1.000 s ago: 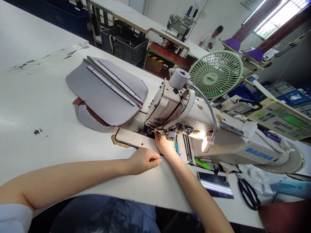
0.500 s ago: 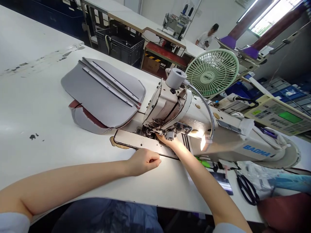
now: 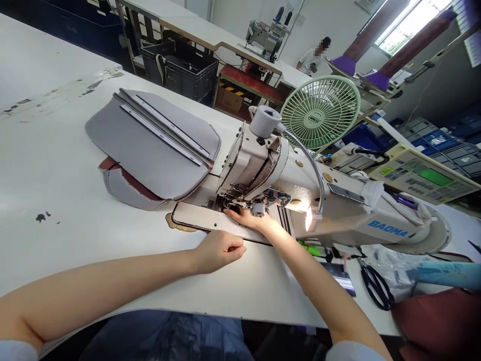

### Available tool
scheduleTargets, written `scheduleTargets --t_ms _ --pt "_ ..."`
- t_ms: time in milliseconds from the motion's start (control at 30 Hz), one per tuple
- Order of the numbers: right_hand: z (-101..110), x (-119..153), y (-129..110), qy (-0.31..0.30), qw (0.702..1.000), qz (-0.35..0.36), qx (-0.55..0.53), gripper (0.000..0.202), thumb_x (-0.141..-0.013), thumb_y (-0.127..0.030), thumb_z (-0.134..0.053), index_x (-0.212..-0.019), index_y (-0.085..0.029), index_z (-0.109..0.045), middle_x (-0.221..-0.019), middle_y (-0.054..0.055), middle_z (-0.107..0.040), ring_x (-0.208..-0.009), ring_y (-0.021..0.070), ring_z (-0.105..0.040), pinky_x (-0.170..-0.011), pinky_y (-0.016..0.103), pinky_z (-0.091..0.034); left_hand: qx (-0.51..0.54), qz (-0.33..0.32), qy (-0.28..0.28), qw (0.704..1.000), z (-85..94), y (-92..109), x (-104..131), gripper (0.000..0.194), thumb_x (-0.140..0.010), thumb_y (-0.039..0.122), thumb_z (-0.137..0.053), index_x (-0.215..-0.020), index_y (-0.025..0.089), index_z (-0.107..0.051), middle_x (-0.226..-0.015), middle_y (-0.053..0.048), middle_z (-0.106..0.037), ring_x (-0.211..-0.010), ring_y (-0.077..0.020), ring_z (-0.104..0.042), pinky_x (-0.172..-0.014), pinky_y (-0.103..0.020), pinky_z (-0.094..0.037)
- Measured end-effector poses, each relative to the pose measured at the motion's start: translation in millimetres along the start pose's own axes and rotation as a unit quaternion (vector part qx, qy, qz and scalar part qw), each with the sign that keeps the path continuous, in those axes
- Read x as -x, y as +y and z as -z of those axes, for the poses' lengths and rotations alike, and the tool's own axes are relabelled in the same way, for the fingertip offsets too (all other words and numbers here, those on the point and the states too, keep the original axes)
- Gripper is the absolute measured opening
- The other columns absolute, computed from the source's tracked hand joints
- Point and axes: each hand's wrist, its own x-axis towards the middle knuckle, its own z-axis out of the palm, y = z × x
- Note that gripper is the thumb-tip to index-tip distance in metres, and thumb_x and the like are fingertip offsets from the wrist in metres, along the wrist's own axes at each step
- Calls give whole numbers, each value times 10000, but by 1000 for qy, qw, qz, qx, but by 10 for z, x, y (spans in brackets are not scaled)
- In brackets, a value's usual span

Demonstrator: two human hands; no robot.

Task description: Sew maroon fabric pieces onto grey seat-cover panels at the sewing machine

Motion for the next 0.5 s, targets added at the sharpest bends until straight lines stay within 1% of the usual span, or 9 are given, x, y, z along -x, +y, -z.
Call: scheduleTargets --t_ms 100,167,233,300,400,500 --pt "-22 52 -88 -22 1000 9 0 299 -943 -497 -538 -976 -256 -710 -930 47 -712 -937 224 -625 -862 375 -496 4 -5 -2 1000 -8 -15 4 412 -897 379 -457 -582 169 -297 -555 41 -316 -551 -99 -290 -561 -288 -195" --pt "-37 85 -146 -29 1000 4 3 281 -983 -437 -493 -1004 -252 -703 -941 62 -706 -976 232 -614 -877 376 -476 12 -4 -1 1000 -10 -20 10 426 -911 409 -443 -584 174 -304 -563 40 -321 -553 -101 -297 -558 -283 -205" --pt "-51 143 -197 -22 1000 -14 6 276 -1018 -348 -435 -1029 -242 -690 -951 78 -701 -1011 241 -598 -898 388 -450 50 5 5 999 -5 -13 18 432 -923 465 -418 -602 180 -374 -568 35 -367 -566 -111 -342 -568 -269 -249" --pt "-49 260 -234 -7 999 -44 8 301 -1033 -297 -389 -1013 -225 -680 -947 89 -696 -1012 247 -592 -909 406 -427 100 18 13 995 4 9 22 446 -932 523 -376 -656 182 -461 -579 24 -421 -583 -124 -398 -585 -260 -307" --pt "22 604 -263 12 996 -86 6 314 -1042 -321 -372 -1004 -194 -656 -969 98 -684 -979 246 -600 -891 400 -418 137 35 5 990 15 66 12 501 -944 574 -317 -724 173 -523 -585 11 -450 -584 -132 -436 -578 -251 -350" --pt "177 1113 -268 28 995 -91 -42 299 -1054 -328 -339 -1137 -195 -594 -1049 81 -667 -1007 216 -604 -864 341 -434 128 59 -8 990 13 119 -14 539 -942 607 -324 -762 159 -564 -588 8 -469 -565 -126 -432 -548 -240 -333"
